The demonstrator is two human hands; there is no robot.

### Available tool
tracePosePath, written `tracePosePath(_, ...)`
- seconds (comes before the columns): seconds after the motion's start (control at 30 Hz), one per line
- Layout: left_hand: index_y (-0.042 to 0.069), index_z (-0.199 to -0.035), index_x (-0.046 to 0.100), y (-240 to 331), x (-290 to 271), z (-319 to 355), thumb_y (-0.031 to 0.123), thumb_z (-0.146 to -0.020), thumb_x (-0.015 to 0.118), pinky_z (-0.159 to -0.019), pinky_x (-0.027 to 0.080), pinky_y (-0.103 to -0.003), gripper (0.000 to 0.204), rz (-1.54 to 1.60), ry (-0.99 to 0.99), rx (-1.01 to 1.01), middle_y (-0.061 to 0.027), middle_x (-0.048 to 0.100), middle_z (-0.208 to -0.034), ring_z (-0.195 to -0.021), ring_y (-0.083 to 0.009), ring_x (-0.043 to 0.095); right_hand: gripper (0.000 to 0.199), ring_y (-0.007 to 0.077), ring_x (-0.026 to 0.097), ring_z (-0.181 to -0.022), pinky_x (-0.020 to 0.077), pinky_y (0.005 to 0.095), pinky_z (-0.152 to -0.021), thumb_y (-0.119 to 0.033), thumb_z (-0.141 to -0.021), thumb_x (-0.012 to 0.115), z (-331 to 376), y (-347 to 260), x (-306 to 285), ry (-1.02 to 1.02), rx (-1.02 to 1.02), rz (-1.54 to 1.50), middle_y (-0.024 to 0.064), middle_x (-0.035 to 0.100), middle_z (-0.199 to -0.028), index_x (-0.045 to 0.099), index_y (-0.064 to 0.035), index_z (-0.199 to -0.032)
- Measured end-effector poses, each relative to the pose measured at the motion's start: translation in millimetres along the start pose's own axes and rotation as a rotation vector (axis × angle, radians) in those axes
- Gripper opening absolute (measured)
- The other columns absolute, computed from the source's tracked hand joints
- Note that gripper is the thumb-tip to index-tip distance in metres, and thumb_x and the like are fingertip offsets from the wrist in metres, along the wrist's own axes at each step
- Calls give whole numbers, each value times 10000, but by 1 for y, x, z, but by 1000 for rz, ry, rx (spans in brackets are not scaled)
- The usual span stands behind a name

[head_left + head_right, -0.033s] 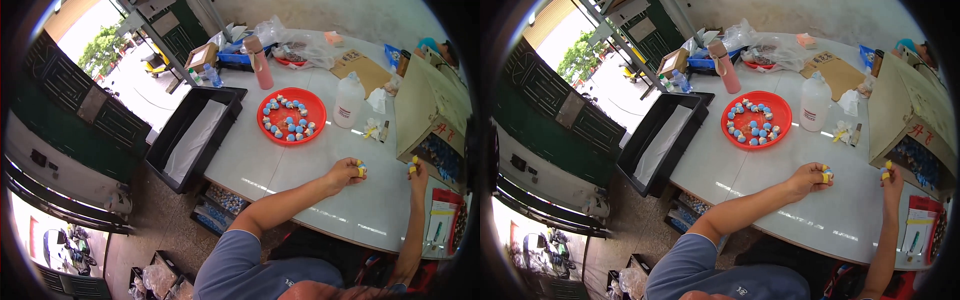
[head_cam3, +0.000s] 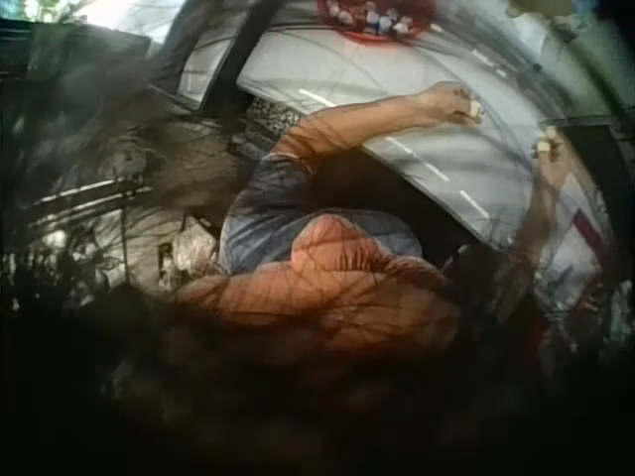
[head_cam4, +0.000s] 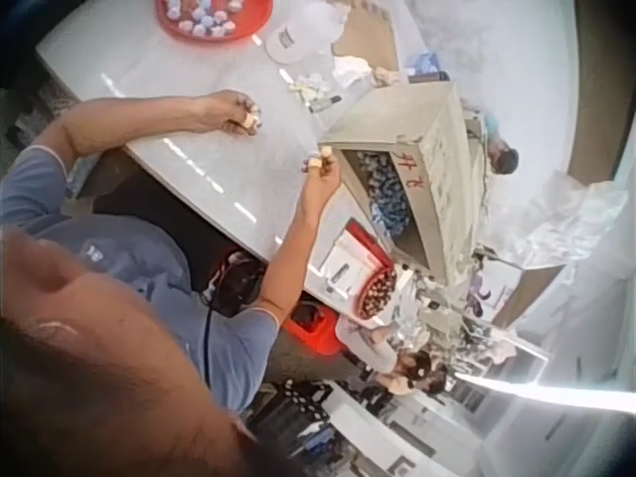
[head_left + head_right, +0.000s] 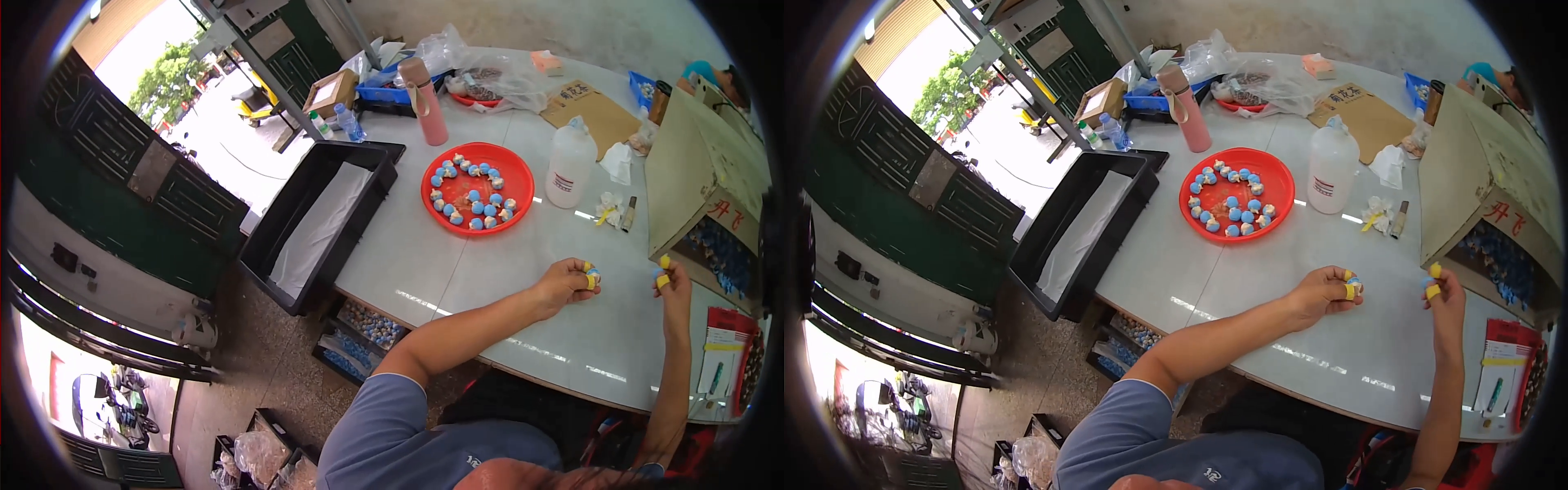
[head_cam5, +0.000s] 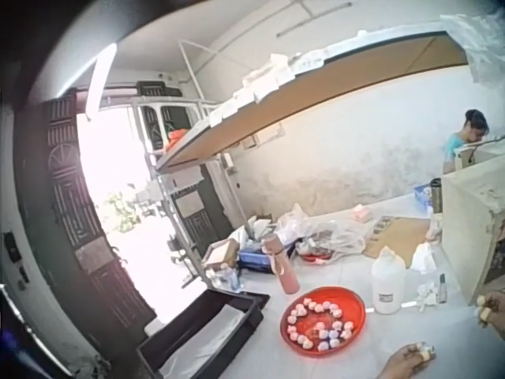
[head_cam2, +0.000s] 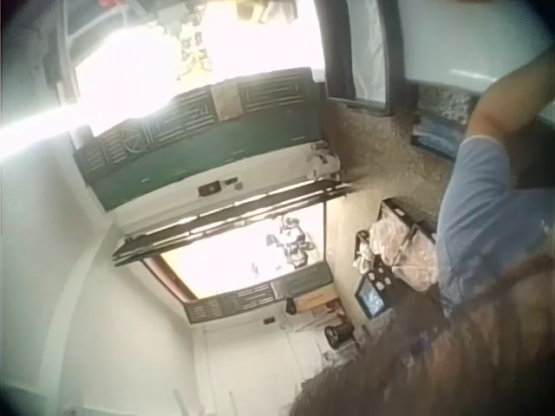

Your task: The person assembles small plastic toy parts by hand using a glue dispenser bottle.

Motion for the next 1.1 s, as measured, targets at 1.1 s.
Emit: tracePosePath(1.1, 17, -1135, 495, 7, 2, 7, 52, -888, 665, -872, 526, -272, 301, -44, 25, -1, -97, 641, -1077, -983, -183, 645, 302, 115, 594, -932, 480, 244, -761, 26, -831, 650, 31, -5, 107, -178, -178, -103, 58, 633, -1093, 599, -4, -1127)
Point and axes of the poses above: each hand's wrist, its own z-axis away from the middle knuckle, its own x-axis out of the palm, y = z × x, the point moved 7 cm from there along -z, towards the middle knuckle
